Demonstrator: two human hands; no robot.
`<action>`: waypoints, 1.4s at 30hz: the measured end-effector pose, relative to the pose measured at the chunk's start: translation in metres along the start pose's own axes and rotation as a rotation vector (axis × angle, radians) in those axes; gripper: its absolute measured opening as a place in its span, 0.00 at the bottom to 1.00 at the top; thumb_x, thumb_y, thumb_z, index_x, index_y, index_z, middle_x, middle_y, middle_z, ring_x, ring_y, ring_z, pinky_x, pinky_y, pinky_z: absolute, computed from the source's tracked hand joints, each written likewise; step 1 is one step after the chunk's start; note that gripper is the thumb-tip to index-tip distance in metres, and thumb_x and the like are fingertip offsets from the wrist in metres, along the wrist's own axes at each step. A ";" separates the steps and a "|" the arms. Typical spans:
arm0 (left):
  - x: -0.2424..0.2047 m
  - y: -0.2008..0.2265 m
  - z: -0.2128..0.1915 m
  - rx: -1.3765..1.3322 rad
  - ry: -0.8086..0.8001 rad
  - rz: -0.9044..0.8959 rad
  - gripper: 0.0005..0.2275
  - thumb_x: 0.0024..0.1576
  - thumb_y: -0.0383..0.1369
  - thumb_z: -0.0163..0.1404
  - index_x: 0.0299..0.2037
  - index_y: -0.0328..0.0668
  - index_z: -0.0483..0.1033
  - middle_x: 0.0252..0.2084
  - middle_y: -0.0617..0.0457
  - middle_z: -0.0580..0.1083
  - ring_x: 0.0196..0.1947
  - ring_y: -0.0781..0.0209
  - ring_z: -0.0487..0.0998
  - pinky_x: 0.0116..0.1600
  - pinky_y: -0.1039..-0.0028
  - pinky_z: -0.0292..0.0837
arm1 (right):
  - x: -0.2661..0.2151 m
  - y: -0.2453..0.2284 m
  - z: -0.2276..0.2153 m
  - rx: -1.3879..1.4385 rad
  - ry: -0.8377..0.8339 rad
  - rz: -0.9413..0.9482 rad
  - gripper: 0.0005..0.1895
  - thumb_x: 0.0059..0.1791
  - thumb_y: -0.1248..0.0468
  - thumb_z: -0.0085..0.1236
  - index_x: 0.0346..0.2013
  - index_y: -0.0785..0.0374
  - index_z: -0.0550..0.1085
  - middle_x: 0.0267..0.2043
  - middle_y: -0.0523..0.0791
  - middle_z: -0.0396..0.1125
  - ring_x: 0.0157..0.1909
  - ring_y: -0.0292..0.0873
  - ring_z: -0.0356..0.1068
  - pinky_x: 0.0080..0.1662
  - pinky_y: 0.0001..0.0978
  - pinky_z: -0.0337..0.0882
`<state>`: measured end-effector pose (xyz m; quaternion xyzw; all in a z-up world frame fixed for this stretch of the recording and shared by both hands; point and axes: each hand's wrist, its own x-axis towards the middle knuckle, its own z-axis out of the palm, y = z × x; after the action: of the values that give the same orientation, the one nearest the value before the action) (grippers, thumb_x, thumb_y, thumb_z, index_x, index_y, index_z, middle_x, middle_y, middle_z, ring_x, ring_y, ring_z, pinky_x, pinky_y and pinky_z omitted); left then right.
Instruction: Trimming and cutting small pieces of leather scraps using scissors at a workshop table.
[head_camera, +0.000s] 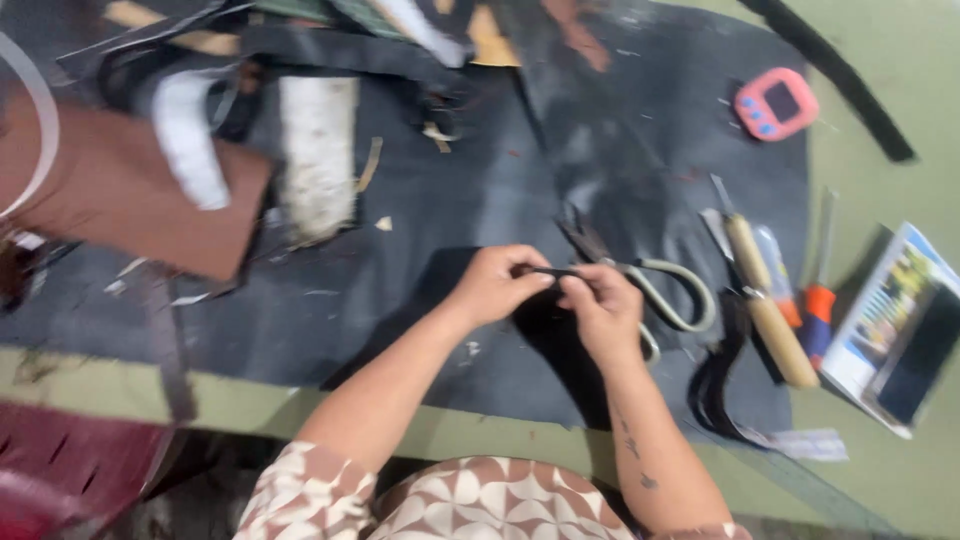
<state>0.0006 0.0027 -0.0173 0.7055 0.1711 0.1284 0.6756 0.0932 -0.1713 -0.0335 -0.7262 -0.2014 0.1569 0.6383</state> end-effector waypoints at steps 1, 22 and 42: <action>-0.001 0.000 -0.002 0.008 0.026 0.000 0.06 0.51 0.33 0.61 0.37 0.49 0.85 0.29 0.51 0.80 0.33 0.62 0.78 0.41 0.69 0.74 | -0.001 -0.002 0.003 0.010 -0.025 -0.005 0.06 0.49 0.73 0.62 0.41 0.71 0.79 0.28 0.53 0.74 0.25 0.44 0.75 0.33 0.35 0.77; -0.015 0.026 -0.049 0.110 0.255 0.053 0.11 0.53 0.28 0.55 0.45 0.47 0.83 0.32 0.46 0.80 0.35 0.50 0.83 0.40 0.66 0.81 | -0.056 -0.020 -0.108 -1.023 0.129 -0.594 0.28 0.41 0.60 0.76 0.53 0.66 0.79 0.50 0.54 0.71 0.53 0.60 0.72 0.56 0.50 0.70; -0.067 -0.001 -0.231 0.980 0.720 -0.111 0.17 0.56 0.40 0.61 0.50 0.39 0.79 0.43 0.41 0.76 0.44 0.36 0.80 0.48 0.49 0.76 | -0.047 -0.127 -0.065 -1.177 -0.117 0.057 0.32 0.41 0.51 0.74 0.57 0.56 0.76 0.48 0.50 0.70 0.52 0.56 0.73 0.43 0.44 0.77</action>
<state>-0.1554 0.1850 -0.0028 0.8365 0.4644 0.2299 0.1780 0.0719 -0.2373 0.0993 -0.9534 -0.2698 0.0759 0.1113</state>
